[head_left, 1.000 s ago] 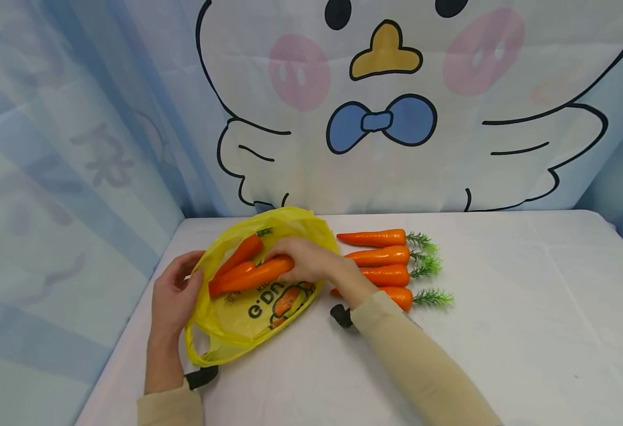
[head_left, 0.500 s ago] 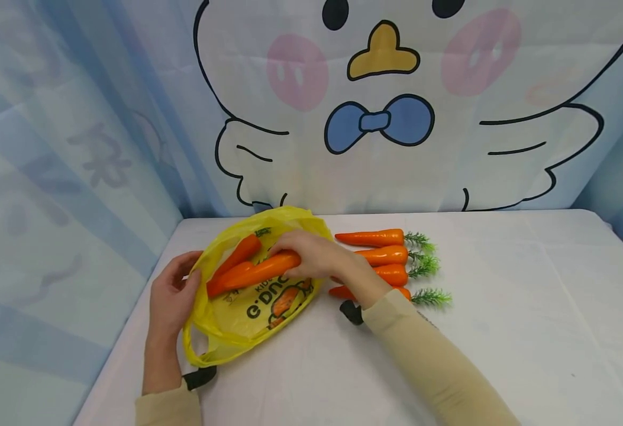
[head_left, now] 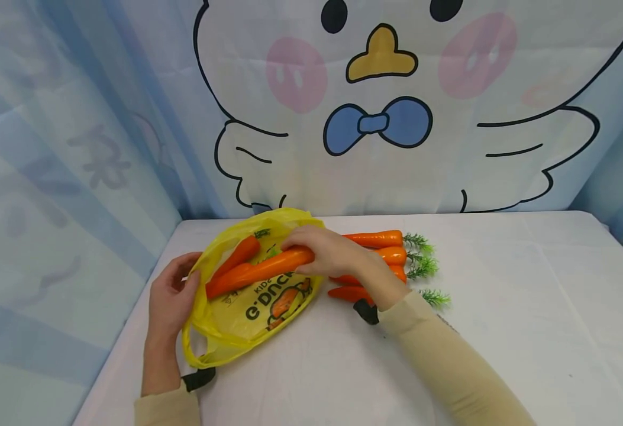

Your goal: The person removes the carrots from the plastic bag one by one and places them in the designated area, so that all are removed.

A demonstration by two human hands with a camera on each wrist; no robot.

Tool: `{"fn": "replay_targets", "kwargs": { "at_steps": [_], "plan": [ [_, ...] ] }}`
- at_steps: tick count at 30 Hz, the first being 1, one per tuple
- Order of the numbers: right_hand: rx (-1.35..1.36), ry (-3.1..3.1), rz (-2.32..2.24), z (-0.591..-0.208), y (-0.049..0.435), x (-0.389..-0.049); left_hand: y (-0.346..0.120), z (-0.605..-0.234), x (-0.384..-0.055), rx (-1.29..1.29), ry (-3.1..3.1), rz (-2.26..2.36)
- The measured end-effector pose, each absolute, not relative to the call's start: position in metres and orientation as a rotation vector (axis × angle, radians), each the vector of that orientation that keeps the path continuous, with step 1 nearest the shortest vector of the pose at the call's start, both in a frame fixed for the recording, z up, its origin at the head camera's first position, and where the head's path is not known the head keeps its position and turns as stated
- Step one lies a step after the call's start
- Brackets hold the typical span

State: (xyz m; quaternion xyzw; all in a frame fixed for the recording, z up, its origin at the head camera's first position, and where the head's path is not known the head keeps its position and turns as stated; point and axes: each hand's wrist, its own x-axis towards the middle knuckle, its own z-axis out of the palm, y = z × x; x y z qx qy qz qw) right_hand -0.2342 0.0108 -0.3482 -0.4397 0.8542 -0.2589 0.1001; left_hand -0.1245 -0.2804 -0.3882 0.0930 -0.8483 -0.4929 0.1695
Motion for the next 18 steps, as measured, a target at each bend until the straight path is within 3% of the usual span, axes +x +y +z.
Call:
{"fn": "replay_targets", "kwargs": {
  "at_steps": [18],
  "plan": [
    [-1.355, 2.582, -0.82, -0.351, 0.049, -0.224, -0.279, -0.387, -0.125, 0.278, -2.427, -1.393]
  ]
}}
